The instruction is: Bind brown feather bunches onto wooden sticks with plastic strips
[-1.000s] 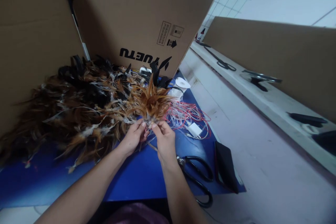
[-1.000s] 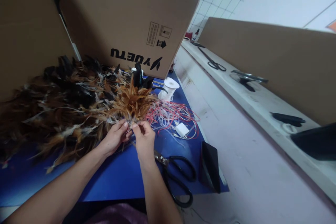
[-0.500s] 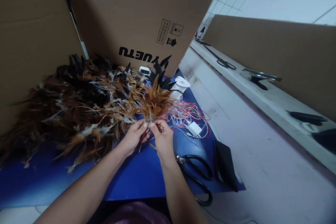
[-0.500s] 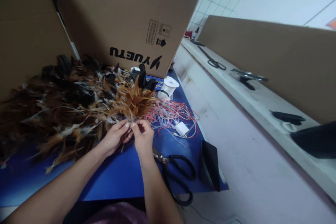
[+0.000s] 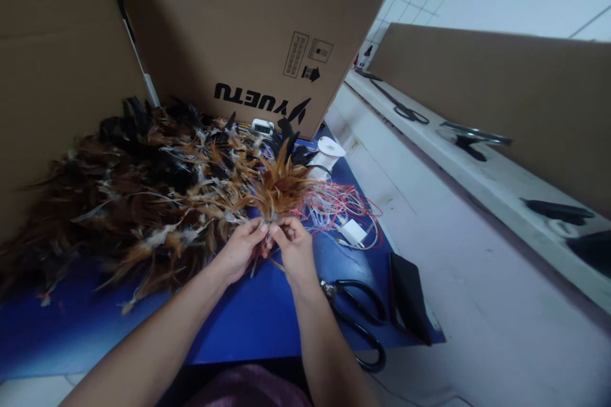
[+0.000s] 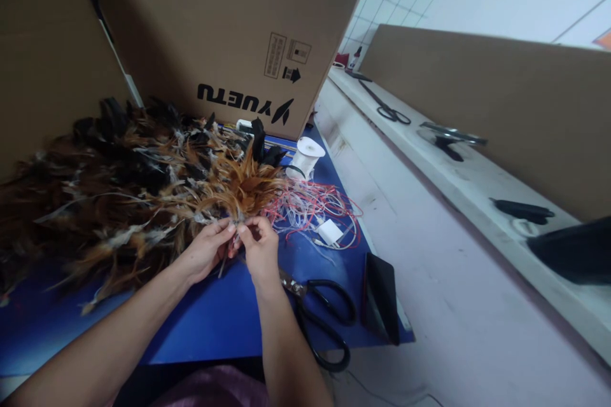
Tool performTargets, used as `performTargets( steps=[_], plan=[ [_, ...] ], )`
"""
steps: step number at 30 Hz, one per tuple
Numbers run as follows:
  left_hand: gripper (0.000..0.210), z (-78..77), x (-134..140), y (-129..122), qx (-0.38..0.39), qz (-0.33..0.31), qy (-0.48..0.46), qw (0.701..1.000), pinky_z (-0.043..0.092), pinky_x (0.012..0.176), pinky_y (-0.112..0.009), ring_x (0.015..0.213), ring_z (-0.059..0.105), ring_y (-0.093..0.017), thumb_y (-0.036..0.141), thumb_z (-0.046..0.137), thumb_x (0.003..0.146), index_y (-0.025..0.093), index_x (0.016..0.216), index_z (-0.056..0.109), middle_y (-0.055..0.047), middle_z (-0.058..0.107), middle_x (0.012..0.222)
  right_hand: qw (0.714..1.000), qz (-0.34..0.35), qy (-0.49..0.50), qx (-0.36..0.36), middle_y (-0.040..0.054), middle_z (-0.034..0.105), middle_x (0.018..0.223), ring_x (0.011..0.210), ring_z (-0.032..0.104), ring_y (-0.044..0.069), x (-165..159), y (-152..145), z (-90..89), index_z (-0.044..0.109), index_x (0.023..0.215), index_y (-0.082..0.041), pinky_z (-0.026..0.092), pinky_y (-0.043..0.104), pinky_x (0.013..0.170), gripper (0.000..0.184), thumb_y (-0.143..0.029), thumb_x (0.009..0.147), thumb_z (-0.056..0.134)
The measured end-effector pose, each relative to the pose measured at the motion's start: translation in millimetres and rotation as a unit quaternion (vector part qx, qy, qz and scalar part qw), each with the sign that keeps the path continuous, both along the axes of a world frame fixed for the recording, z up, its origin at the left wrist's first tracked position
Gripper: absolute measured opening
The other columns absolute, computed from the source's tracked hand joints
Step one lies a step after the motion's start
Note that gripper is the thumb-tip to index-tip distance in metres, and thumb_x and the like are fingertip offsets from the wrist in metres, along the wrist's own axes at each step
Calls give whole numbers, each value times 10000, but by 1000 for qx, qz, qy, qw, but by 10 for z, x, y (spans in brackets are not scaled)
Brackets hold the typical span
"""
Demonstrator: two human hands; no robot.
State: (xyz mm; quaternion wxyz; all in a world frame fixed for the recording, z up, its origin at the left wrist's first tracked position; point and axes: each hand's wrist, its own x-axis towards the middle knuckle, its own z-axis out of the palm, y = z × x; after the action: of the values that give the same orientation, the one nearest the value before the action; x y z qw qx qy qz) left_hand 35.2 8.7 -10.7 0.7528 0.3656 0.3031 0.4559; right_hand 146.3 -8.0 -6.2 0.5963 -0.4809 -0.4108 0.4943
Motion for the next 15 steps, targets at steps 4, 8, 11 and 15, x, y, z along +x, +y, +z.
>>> performTargets(
  steps=[4, 8, 11, 15],
  plan=[
    [296, -11, 4, -2, 10, 3, 4, 1000, 321, 441, -181, 489, 386, -70, 409, 687, 761, 143, 744, 558, 37, 459, 577, 1000, -2, 9, -15, -61, 592, 576, 441, 542, 106, 9, 10, -34, 544, 806, -191, 485, 245, 488, 147, -266, 747, 656],
    [310, -10, 7, -5, 9, 18, 25, 1000, 265, 428, -169, 494, 335, -65, 413, 699, 743, 142, 742, 550, 52, 406, 577, 999, -22, -30, -9, -29, 632, 667, 594, 592, 118, 23, 17, -51, 582, 794, -181, 491, 249, 619, 119, -254, 740, 659],
    [333, -11, 19, -4, 3, 32, 27, 999, 237, 421, -167, 488, 322, -59, 422, 726, 708, 144, 730, 544, 56, 399, 582, 996, -41, -73, -1, -19, 641, 689, 652, 595, 133, 33, 30, -79, 596, 784, -182, 484, 258, 660, 117, -269, 737, 660],
    [328, -29, 27, 4, -9, 51, 23, 998, 223, 414, -173, 474, 308, -60, 415, 738, 694, 143, 736, 558, 61, 395, 553, 986, -54, -159, 7, -2, 639, 716, 672, 593, 155, 35, -3, -83, 597, 802, -187, 486, 293, 671, 131, -307, 766, 639]
  ],
)
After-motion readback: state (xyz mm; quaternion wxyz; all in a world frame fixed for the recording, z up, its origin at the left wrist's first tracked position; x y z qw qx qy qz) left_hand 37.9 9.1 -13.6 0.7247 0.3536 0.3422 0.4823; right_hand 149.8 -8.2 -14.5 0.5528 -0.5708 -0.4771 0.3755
